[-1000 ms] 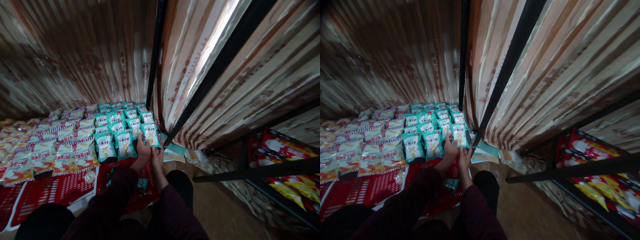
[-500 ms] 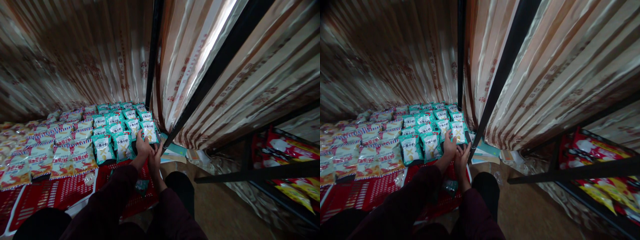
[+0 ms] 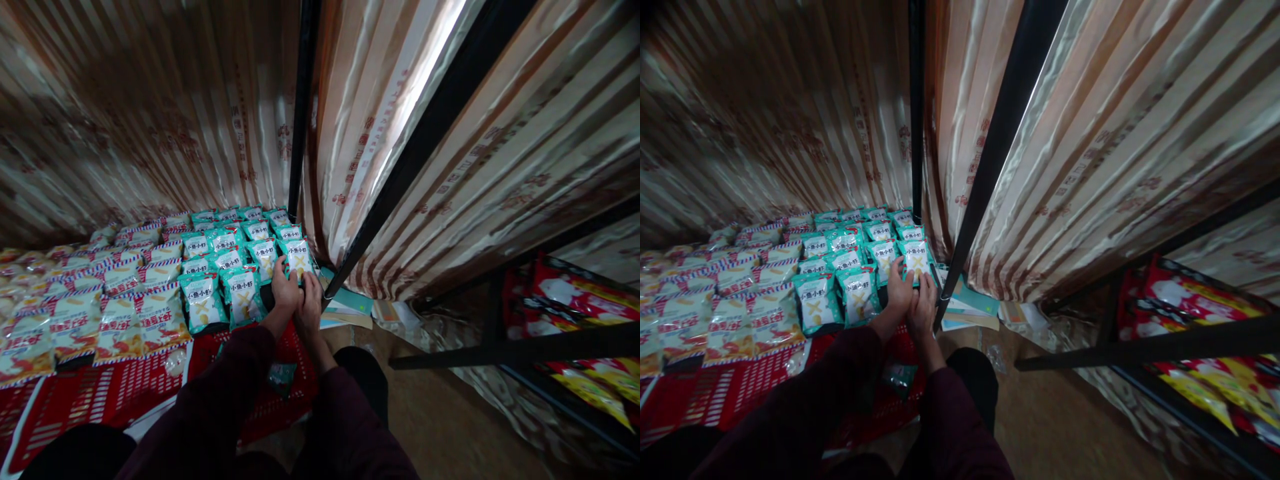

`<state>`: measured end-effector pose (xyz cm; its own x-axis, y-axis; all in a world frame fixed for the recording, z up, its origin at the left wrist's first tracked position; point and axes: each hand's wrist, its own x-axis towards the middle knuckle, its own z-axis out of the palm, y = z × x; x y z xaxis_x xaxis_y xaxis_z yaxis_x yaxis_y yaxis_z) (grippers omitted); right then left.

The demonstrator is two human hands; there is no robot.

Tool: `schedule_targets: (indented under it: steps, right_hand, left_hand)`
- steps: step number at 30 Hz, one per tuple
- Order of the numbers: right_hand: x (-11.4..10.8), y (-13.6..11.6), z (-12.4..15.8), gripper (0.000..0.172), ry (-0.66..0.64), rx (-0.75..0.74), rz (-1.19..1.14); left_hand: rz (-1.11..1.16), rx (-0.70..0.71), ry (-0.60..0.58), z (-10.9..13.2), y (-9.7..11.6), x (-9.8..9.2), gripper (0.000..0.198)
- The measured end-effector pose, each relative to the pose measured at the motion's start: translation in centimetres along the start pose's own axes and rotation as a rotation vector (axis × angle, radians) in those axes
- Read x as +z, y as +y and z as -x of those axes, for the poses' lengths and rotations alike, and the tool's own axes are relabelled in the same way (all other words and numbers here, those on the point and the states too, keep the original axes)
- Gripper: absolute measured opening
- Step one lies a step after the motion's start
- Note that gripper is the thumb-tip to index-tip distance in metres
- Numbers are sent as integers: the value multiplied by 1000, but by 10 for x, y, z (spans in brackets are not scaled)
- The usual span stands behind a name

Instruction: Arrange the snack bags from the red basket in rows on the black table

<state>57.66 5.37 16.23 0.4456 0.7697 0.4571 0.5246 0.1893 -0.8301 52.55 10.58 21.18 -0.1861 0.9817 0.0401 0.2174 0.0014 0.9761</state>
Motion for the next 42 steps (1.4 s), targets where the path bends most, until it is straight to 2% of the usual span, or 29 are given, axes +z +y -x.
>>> schedule_targets:
  steps: [4,7,13,21,26,31,42]
  right_hand:
    - [5,4,-16,50,-9,-130,117]
    - [7,8,-28,51,-16,-154,148]
    - [9,8,-46,51,-34,-80,134]
    - [13,16,-54,54,-4,-21,86]
    - [16,24,-53,54,-1,2,85]
    - [18,25,-52,55,-4,-2,73]
    - [23,33,-58,52,-56,0,38]
  left_hand:
    - [13,-5,8,-7,-2,2,43]
    - [7,-13,11,-10,-5,4,42]
    - [22,-13,-25,-16,-10,10,43]
    - [76,-12,-59,-18,-21,20,48]
    - [-33,16,-66,-17,-16,17,48]
    - [-73,-23,-105,-18,-11,13,50]
    - [-98,-73,-49,-16,-8,15,45]
